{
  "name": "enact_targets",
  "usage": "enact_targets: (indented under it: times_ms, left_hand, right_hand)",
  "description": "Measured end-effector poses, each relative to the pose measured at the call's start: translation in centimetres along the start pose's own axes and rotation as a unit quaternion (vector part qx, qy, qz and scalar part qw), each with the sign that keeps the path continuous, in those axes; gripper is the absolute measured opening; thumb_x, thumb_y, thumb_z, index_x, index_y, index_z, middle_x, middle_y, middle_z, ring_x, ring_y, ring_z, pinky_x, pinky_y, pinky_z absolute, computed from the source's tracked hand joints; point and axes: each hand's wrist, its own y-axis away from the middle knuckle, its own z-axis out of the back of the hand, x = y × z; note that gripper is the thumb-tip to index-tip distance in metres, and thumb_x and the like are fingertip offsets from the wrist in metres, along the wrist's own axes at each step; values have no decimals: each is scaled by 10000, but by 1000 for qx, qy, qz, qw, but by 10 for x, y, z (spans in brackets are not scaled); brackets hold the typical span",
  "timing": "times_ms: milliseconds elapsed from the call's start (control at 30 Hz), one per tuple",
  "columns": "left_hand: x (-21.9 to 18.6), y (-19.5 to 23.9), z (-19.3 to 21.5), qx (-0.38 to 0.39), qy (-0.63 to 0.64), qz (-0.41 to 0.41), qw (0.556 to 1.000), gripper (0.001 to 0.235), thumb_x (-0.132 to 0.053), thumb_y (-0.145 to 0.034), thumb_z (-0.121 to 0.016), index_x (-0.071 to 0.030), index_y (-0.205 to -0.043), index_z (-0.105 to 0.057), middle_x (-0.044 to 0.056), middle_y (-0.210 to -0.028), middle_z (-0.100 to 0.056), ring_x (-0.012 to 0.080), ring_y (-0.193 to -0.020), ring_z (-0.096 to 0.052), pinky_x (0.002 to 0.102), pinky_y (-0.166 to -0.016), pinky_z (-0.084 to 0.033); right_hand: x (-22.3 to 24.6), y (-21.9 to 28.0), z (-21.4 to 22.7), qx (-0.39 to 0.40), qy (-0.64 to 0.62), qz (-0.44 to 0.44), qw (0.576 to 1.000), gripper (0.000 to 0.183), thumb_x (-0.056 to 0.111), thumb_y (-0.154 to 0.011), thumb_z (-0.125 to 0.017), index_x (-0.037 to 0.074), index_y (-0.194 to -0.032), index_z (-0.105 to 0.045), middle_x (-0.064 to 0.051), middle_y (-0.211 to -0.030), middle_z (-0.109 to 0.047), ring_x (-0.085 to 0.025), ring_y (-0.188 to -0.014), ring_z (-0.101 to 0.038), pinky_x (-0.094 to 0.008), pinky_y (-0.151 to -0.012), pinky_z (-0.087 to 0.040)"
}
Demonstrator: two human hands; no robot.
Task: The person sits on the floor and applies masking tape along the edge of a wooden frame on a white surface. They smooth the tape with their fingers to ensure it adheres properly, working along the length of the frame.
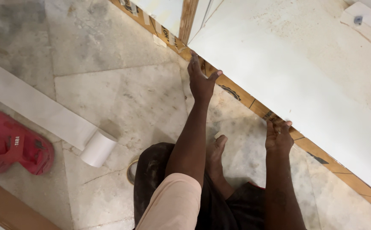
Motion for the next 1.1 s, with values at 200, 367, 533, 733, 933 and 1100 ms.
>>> enact_targets:
  times_ms: [200,367,533,733,933,1100]
  left_hand:
    - [9,18,-26,-62,15,-66,996,924,-312,-878,-779,-116,-1630,-280,177,-1688,-316,328,-1532,-399,397,-1151,-493]
    - [9,43,-34,-23,-22,-94,995,811,-363,-995,-644,-85,-1644,-245,202,-1713,-259,348,-1528,-389,394,-1138,-483]
    - [7,62,-40,-9,-46,-125,991,882,-327,-955,-723,-60,-1639,-234,204,-1712,-237,349,-1558,-343,394,-1157,-471]
    - [-5,85,-51,73,-61,-95,991,1039,-297,-905,-763,-14,-1630,-75,228,-1723,-77,374,-1567,-258,371,-1133,-473]
    - [-15,115,-65,140,-71,-84,984,1129,-303,-896,-764,8,-1618,47,250,-1717,35,391,-1592,-137,376,-1145,-446]
    - [-14,129,-75,168,-75,-93,979,1126,-274,-903,-770,25,-1615,50,260,-1713,53,390,-1601,-84,398,-1193,-400]
  right_hand:
    - [0,5,-6,4,-7,8,1000,674,336,-992,-594,53,-1505,-261,-174,-1440,-468,-315,-1331,-592,-420,-1040,-551]
    - [-4,0,-6,-11,-17,8,1000,628,350,-1014,-572,10,-1478,-319,-170,-1381,-542,-305,-1294,-641,-421,-1037,-554]
    - [-1,5,-12,-25,-22,1,999,620,356,-1008,-568,-6,-1458,-342,-175,-1340,-575,-298,-1262,-661,-409,-1011,-570]
    - [1,8,-15,-28,-30,0,999,624,348,-1018,-554,-38,-1452,-326,-206,-1359,-568,-311,-1246,-668,-390,-1003,-574]
    - [1,3,-11,-24,-34,-6,999,587,332,-1040,-509,-56,-1445,-339,-216,-1366,-555,-320,-1268,-645,-408,-1009,-570]
    - [1,2,-6,2,-38,5,999,552,294,-1043,-499,-60,-1439,-348,-228,-1358,-547,-343,-1249,-647,-419,-1009,-569]
